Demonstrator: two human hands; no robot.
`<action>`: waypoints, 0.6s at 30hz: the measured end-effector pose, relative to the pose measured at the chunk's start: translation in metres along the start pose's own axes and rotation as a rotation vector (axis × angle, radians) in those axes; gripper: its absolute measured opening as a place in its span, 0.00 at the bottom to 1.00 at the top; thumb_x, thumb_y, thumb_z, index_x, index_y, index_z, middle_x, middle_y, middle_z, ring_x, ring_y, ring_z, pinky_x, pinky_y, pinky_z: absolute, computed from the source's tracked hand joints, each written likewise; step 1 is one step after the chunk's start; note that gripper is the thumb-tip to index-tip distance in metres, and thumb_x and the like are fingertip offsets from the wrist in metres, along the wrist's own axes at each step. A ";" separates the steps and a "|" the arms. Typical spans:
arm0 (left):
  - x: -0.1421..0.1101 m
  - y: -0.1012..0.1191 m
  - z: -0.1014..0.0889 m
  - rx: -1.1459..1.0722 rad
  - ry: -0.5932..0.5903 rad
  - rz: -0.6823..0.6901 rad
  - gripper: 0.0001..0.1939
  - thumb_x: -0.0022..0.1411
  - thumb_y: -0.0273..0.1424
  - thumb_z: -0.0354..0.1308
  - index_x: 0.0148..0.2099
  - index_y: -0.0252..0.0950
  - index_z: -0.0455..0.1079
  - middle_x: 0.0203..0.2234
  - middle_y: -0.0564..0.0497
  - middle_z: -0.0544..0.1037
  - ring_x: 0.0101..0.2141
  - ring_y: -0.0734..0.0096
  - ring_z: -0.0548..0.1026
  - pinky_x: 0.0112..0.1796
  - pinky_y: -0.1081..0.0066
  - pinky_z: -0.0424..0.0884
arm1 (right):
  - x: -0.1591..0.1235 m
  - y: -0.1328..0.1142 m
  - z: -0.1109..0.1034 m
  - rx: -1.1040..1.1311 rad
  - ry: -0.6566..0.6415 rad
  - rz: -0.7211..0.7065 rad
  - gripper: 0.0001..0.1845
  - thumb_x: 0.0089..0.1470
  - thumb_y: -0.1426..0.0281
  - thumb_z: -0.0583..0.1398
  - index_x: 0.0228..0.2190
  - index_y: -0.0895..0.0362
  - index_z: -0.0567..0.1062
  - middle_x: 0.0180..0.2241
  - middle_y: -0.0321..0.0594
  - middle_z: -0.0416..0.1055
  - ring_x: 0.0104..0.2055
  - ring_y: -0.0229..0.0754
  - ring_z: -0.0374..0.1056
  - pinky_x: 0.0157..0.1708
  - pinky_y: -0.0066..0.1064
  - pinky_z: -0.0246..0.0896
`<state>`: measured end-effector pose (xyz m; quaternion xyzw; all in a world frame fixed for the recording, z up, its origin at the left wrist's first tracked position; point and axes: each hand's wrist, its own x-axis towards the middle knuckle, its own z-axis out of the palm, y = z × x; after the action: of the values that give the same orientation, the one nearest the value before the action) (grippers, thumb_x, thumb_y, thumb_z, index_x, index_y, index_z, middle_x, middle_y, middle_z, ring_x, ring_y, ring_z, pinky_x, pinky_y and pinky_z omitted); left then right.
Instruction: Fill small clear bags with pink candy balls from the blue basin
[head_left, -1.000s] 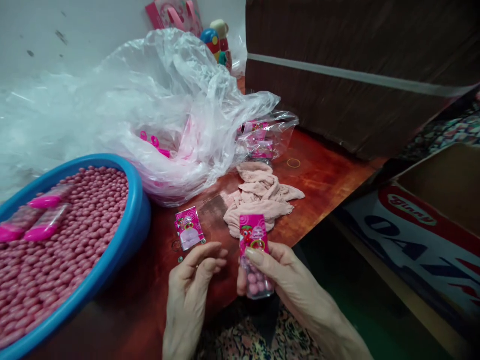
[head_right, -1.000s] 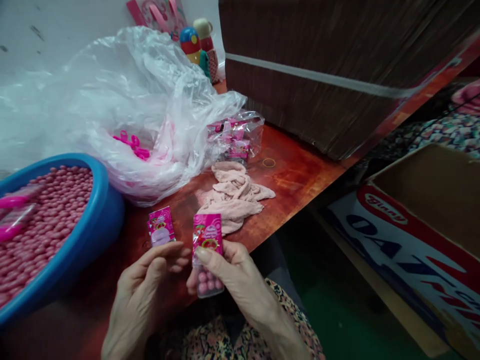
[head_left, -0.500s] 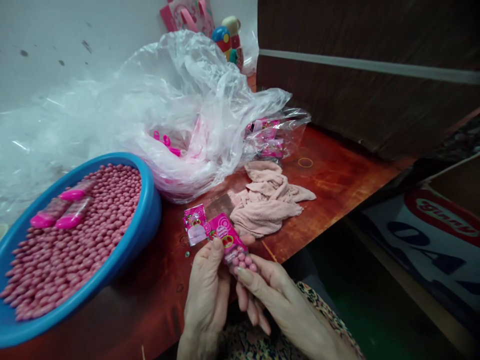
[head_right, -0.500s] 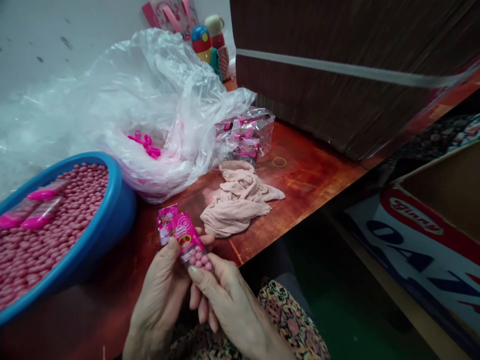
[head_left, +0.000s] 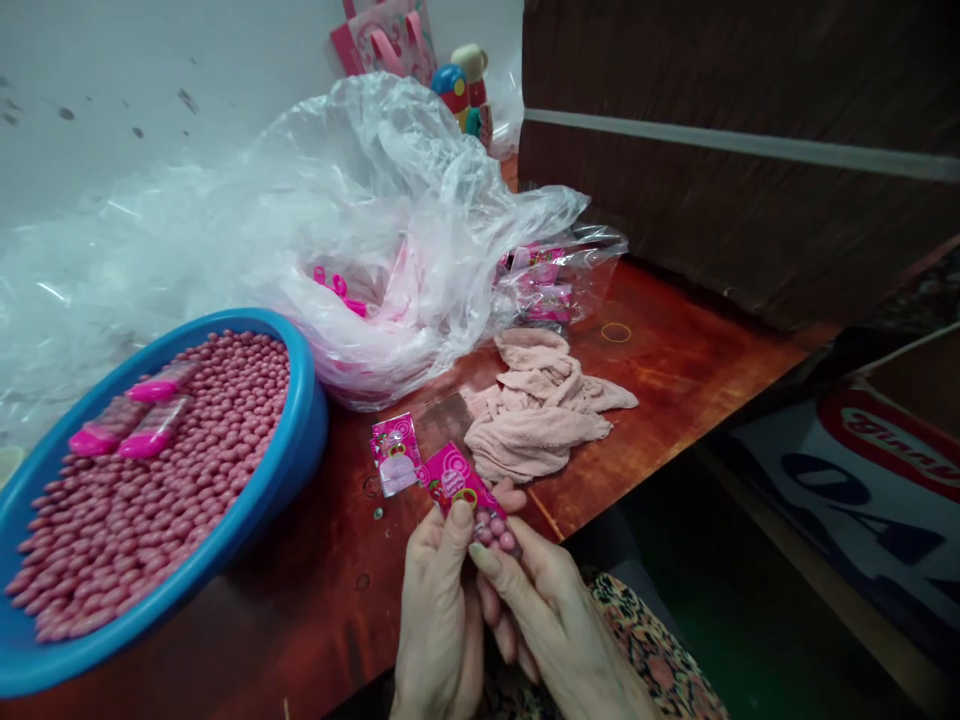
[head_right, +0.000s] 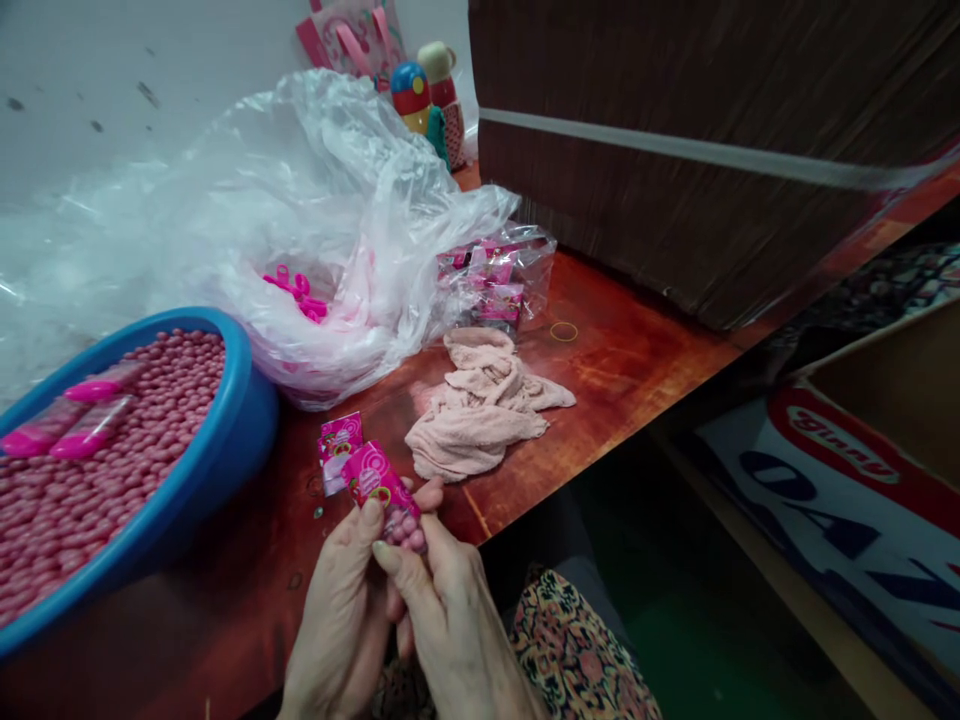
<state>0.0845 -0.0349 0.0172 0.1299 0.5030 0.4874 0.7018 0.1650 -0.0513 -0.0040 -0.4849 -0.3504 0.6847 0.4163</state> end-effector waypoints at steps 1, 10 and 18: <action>0.001 0.001 -0.001 0.001 -0.013 -0.010 0.17 0.55 0.40 0.62 0.40 0.29 0.73 0.16 0.56 0.69 0.11 0.87 0.59 0.14 0.82 0.64 | 0.002 0.002 0.000 0.047 -0.042 0.017 0.22 0.54 0.51 0.57 0.27 0.58 0.65 0.17 0.29 0.60 0.12 0.26 0.52 0.08 0.17 0.45; 0.002 0.000 -0.009 0.016 -0.119 -0.044 0.20 0.60 0.40 0.56 0.49 0.31 0.69 0.08 0.59 0.62 0.10 0.80 0.62 0.15 0.80 0.65 | 0.013 0.008 0.004 0.245 -0.077 0.081 0.27 0.44 0.48 0.62 0.26 0.61 0.66 0.12 0.29 0.61 0.09 0.28 0.56 0.06 0.14 0.46; 0.011 -0.009 -0.017 -0.027 -0.101 -0.059 0.24 0.50 0.44 0.64 0.44 0.32 0.71 0.07 0.59 0.63 0.09 0.81 0.60 0.12 0.82 0.58 | 0.020 0.018 0.003 0.183 -0.016 0.041 0.31 0.45 0.44 0.60 0.32 0.62 0.71 0.12 0.29 0.59 0.10 0.28 0.55 0.09 0.15 0.47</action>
<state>0.0755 -0.0356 -0.0036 0.1298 0.4640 0.4663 0.7420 0.1539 -0.0413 -0.0264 -0.4465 -0.2796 0.7259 0.4421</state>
